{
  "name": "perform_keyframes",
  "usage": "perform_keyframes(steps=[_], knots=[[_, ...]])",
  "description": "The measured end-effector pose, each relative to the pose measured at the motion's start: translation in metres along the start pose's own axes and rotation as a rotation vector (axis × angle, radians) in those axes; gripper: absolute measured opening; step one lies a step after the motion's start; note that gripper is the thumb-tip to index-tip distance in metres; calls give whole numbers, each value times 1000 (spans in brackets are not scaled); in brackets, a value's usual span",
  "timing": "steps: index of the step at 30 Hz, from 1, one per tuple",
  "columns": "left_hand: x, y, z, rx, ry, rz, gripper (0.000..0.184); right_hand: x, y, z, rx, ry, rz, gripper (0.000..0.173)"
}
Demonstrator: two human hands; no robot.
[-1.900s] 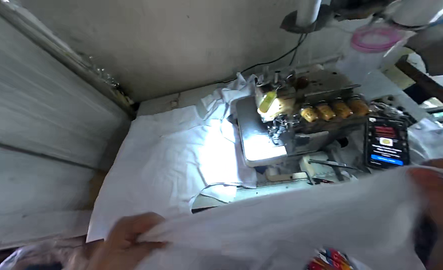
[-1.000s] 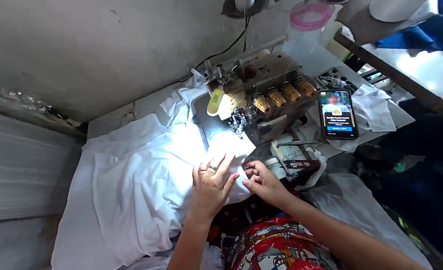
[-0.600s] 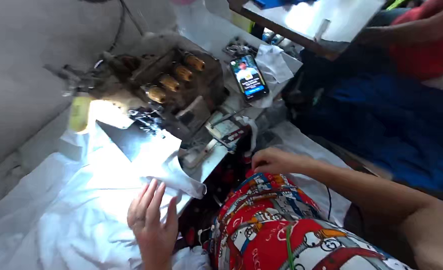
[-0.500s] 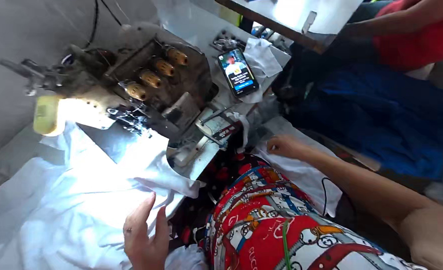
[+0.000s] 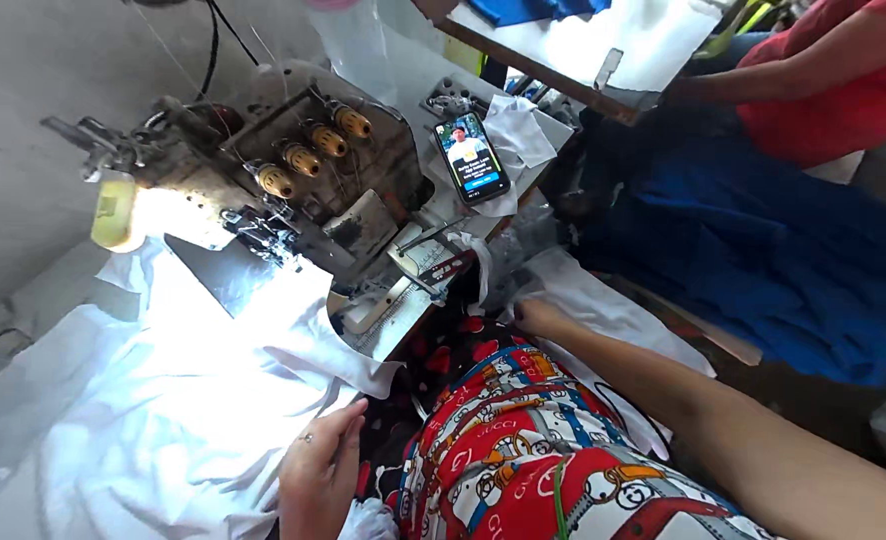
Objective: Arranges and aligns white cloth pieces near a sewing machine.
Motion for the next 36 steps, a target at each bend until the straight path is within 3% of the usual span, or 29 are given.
perform_keyframes(steps=[6,10,12,15,17,19,21,24,27,31,33,36], knots=[[-22,12,-38,141,-107,-14,18,-1,9,3,-81,-3,162,40],[-51,29,-97,417,-326,68,19,64,7,31,-263,150,427,33],[-67,34,-149,594,-544,200,22,100,10,43,-285,247,580,31],[-86,41,-235,740,-1018,543,49,137,16,53,-288,418,730,28],[-99,50,-274,874,-1130,712,66,151,14,56,-274,493,766,28],[-110,58,-292,994,-1108,782,66,158,13,53,-279,541,780,28],[-119,68,-293,1112,-1001,811,52,157,14,48,-299,534,783,27],[-115,60,-291,1247,-886,852,42,144,12,44,-313,324,737,26],[-102,42,-291,1323,-874,911,44,130,-2,67,-271,205,713,26],[-94,36,-280,1460,-819,1033,20,110,-16,102,-378,224,632,33],[-95,34,-275,1463,-814,969,28,101,-25,96,-385,127,609,35],[-102,29,-263,1326,-781,838,61,95,-35,78,-394,52,650,33]])
Point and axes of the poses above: each hand's wrist, its own x-axis away from the middle knuckle, its own z-axis out of the back of the hand, y = z × x, the point moved 6 cm from there along -x, towards the middle knuckle, and after that the axes turned 9 degrees about -y, right-handed, at the moved point
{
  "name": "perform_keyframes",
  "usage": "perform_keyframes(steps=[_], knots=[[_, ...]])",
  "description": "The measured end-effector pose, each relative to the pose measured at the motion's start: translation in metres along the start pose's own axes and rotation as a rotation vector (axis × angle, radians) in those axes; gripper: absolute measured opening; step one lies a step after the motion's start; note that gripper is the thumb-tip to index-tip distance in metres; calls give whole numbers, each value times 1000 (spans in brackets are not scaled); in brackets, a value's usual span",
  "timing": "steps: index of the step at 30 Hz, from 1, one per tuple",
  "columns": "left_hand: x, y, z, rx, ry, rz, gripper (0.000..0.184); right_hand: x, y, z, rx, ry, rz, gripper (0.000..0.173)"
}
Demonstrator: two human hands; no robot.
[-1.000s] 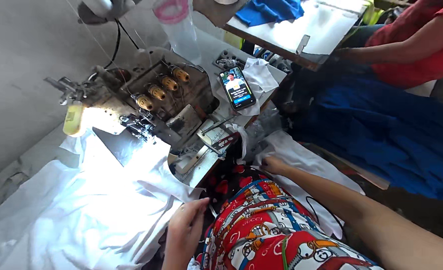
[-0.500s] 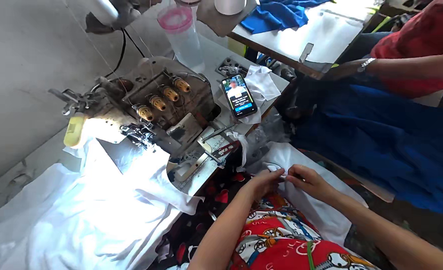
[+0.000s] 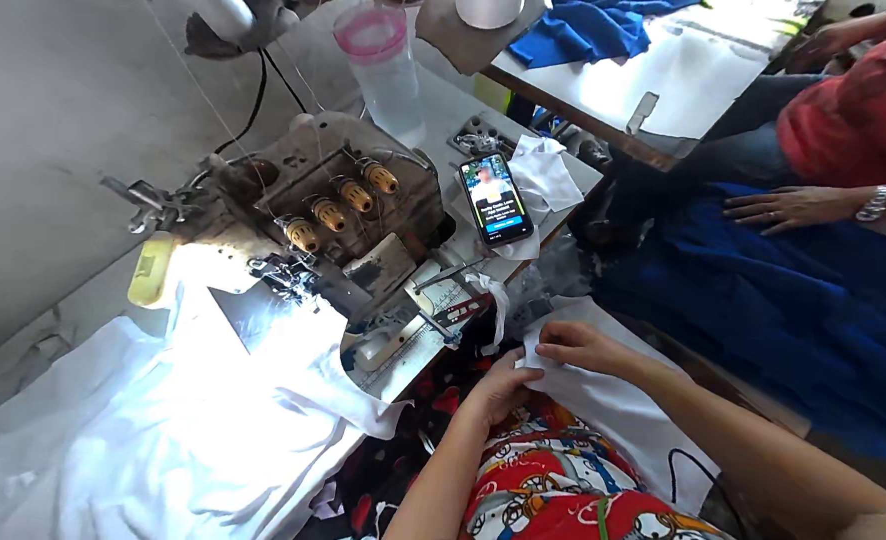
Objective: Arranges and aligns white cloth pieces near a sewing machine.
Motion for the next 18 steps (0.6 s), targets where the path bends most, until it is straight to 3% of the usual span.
perform_keyframes(steps=[4,8,10,13,18], knots=[[6,6,14,-255,109,-31,69,-3,-11,21,3,229,152,28],[7,1,20,-397,173,-40,60,-5,-48,81,170,609,331,22],[4,0,22,-472,188,-54,51,-15,-72,110,237,708,341,22],[0,-1,24,-555,176,-79,39,-55,-97,152,190,668,271,31],[6,3,16,-448,77,-105,44,-131,-101,192,-148,550,3,44]])
Point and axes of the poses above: each hand's wrist, its own x-axis away from the middle knuckle, its own z-axis out of the back of the hand, y = z × x, the point moved 6 cm from there along -x, towards the middle knuckle, and after that the axes turned 9 degrees about -y, right-handed, at the moved point
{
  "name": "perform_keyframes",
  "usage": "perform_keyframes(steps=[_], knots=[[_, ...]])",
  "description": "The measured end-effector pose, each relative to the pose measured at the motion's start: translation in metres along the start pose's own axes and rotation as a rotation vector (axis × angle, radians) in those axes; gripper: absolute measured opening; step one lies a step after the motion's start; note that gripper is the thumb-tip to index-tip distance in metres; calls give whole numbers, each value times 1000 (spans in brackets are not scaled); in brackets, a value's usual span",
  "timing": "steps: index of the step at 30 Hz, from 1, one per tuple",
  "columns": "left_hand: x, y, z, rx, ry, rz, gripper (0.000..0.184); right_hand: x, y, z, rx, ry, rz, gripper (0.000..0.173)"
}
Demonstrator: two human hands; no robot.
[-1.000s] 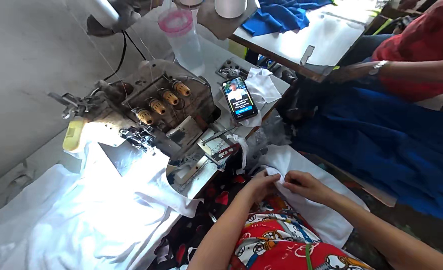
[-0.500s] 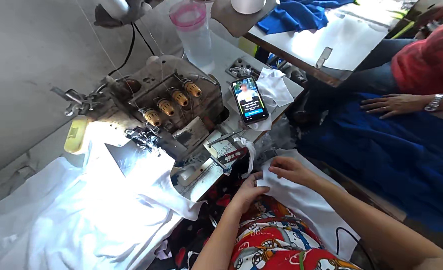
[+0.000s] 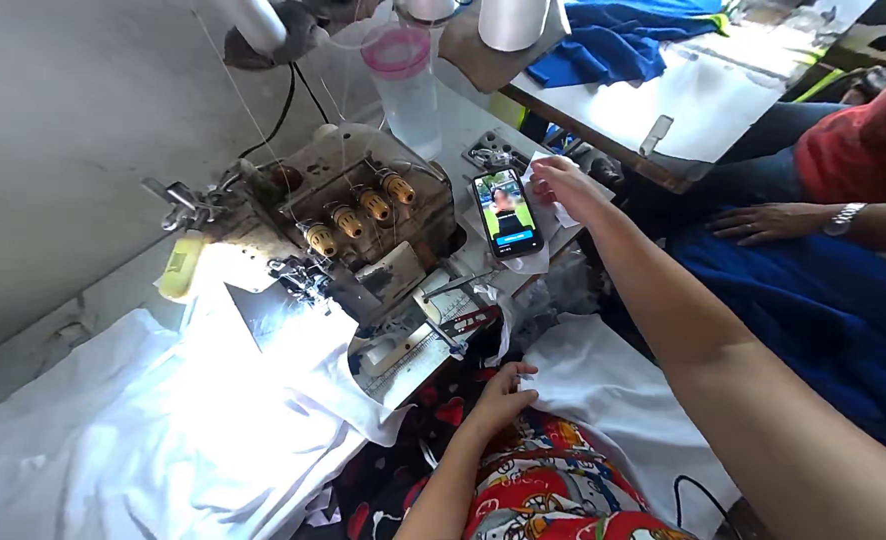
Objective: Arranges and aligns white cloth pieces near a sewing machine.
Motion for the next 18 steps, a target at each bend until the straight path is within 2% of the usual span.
perform_keyframes(steps=[2,5,8,11,13,14,15,17,18], knots=[[1,3,0,2,0,-40,46,-18,1,-4,39,-1,-53,44],[-1,3,-1,-11,-17,-52,47,-25,-1,-11,80,2,-38,42],[-4,0,-1,-44,-5,0,46,-12,0,-9,60,1,134,47],[-3,-1,7,-47,91,33,41,54,1,5,208,162,402,42],[-3,-2,13,-23,147,34,38,116,26,-1,336,217,513,34],[-3,-3,13,7,156,31,38,144,47,-10,360,180,537,33],[-4,-3,12,49,147,21,39,168,71,-24,351,68,493,35],[-7,1,5,126,101,-1,45,210,115,-56,268,-212,257,38],[-8,3,1,143,89,-14,46,226,135,-71,195,-297,142,40]])
Point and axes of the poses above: each hand's wrist, its own x-axis away from the middle knuckle, its own z-axis out of the back of the hand, y = z × x, the point moved 6 cm from there along -x, towards the middle knuckle, and after that the axes turned 9 degrees about -y, right-handed, at the moved point
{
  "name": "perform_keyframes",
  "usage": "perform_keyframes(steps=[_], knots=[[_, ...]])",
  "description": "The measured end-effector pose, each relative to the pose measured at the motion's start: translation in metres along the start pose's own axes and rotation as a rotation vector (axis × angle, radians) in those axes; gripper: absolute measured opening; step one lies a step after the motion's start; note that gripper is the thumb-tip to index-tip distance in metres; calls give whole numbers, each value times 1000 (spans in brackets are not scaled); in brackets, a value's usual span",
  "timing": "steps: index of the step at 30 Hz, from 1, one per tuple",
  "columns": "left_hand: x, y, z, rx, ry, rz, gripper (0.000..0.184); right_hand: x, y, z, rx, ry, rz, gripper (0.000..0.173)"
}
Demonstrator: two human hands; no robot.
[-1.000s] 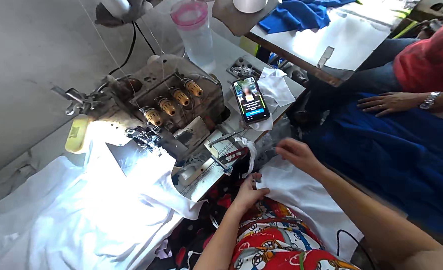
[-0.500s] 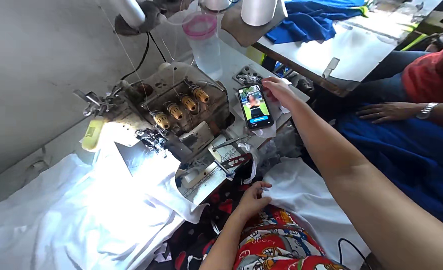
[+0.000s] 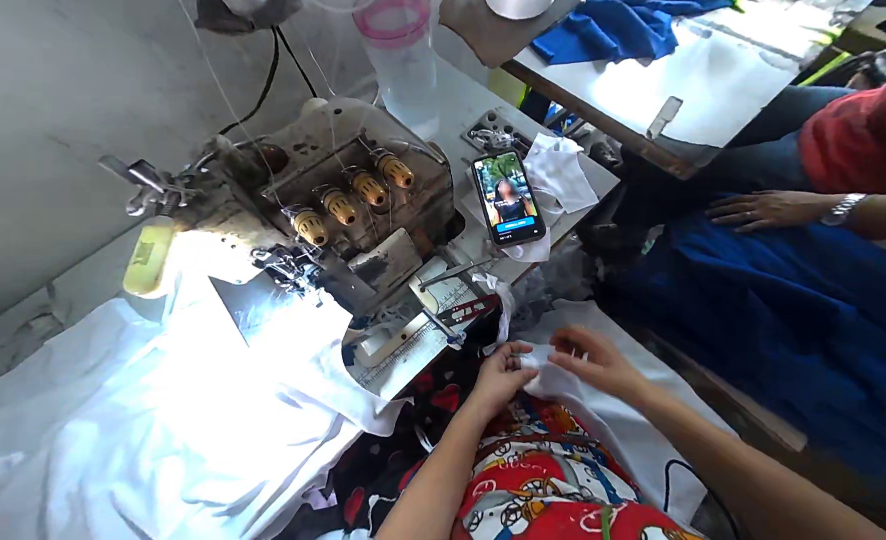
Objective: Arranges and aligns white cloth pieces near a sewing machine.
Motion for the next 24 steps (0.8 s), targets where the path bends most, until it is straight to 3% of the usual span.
perform_keyframes(steps=[2,5,7,11,14,17,20,22,24], knots=[[-1,1,-7,6,-15,-16,43,15,16,-32,-184,-104,-134,47],[3,2,-12,-41,-6,5,41,18,12,-50,-337,-159,-190,29],[7,4,-11,-95,8,9,40,17,7,-49,-340,-200,-157,17],[13,10,-10,-188,-6,-45,29,24,9,-28,-384,-149,-126,14],[14,12,-4,-416,3,-32,20,50,36,13,-589,126,-379,26],[15,11,12,-772,21,151,30,107,77,80,-723,634,-521,32],[17,7,21,-929,13,274,34,180,78,145,-809,1158,-441,25],[18,6,23,-956,13,288,35,235,73,185,-760,1432,-348,29],[19,6,24,-965,12,297,36,308,100,239,-607,1570,-89,34]])
Point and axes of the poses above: each hand's wrist, its own x-axis away from the middle knuckle, its own z-axis out of the back of the hand, y = z × x, the point moved 6 cm from there along -x, towards the middle knuckle, and after that the axes turned 9 degrees about -y, right-handed, at the moved point
